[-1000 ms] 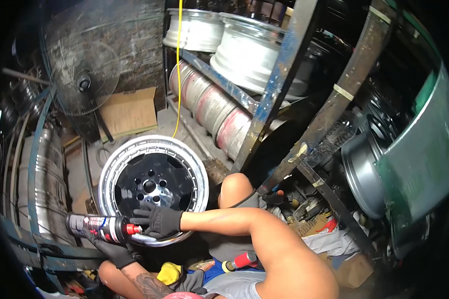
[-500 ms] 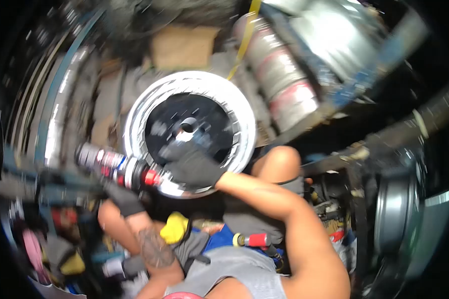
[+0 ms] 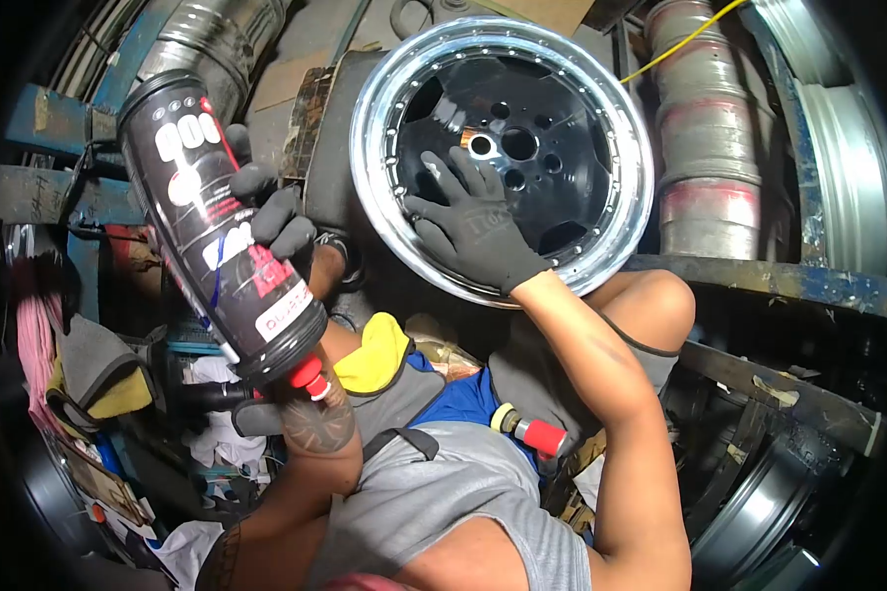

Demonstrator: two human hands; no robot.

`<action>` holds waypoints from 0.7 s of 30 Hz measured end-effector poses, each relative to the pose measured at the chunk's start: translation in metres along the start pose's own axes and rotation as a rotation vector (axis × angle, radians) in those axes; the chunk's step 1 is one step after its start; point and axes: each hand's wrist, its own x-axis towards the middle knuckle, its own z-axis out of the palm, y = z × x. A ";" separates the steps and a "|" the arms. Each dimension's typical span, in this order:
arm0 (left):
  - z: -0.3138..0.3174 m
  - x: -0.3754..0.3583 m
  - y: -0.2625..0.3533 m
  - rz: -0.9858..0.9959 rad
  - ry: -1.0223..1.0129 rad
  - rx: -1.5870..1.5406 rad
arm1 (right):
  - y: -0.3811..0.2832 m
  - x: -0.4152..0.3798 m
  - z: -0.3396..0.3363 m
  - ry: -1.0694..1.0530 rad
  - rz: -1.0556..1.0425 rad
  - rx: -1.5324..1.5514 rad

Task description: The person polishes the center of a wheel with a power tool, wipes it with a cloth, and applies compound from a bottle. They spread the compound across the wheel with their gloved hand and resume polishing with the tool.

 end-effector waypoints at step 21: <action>-0.003 0.001 -0.007 -0.023 -0.174 -0.097 | 0.007 0.012 0.007 -0.014 -0.052 -0.154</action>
